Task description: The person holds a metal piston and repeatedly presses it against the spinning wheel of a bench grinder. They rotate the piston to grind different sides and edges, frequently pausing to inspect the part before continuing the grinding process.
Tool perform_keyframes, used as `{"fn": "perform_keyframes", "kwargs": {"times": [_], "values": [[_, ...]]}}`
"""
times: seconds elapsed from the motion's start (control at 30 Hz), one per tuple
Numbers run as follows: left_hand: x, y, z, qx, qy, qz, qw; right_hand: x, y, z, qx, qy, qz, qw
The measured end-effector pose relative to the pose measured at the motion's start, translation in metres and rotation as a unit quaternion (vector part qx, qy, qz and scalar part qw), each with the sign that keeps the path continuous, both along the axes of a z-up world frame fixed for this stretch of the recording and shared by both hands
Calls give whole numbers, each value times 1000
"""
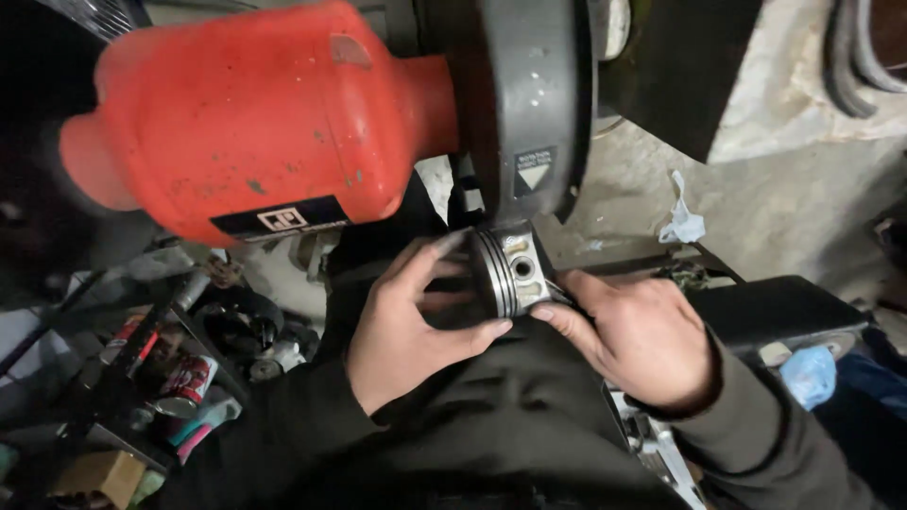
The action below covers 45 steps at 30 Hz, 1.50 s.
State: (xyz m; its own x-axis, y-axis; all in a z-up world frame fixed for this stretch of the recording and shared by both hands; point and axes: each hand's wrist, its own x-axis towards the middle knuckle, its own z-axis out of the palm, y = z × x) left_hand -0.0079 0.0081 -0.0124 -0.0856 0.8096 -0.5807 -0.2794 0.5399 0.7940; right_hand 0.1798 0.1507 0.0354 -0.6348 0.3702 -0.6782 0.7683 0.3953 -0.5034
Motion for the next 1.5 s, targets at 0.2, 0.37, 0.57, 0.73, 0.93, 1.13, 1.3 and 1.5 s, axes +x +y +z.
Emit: {"fn": "perform_keyframes", "kwargs": {"times": [0.2,0.37,0.57,0.73,0.93,1.13,1.3,1.5], "values": [[-11,11,-6,-48,-40,29,998,-21,19,-2,-42,-61,14,997],[-21,17,-3,-69,-60,28,995,-33,28,-4,-96,-138,-9,986],[-24,18,2,-137,-116,71,981,-43,37,-8,-134,-39,-17,990],[-15,20,-3,-99,-123,71,985,-42,41,-3,-129,-146,-10,981],[-22,12,2,-125,-102,59,985,-48,35,2,-118,-139,-6,983],[-18,3,-6,-74,-89,70,991,-40,21,-5,-70,-67,11,995],[-9,4,-4,-62,-66,69,993,-32,16,2,-49,-147,13,988],[-10,-6,-7,-38,-86,80,992,-33,9,1,3,-88,15,996]]}}
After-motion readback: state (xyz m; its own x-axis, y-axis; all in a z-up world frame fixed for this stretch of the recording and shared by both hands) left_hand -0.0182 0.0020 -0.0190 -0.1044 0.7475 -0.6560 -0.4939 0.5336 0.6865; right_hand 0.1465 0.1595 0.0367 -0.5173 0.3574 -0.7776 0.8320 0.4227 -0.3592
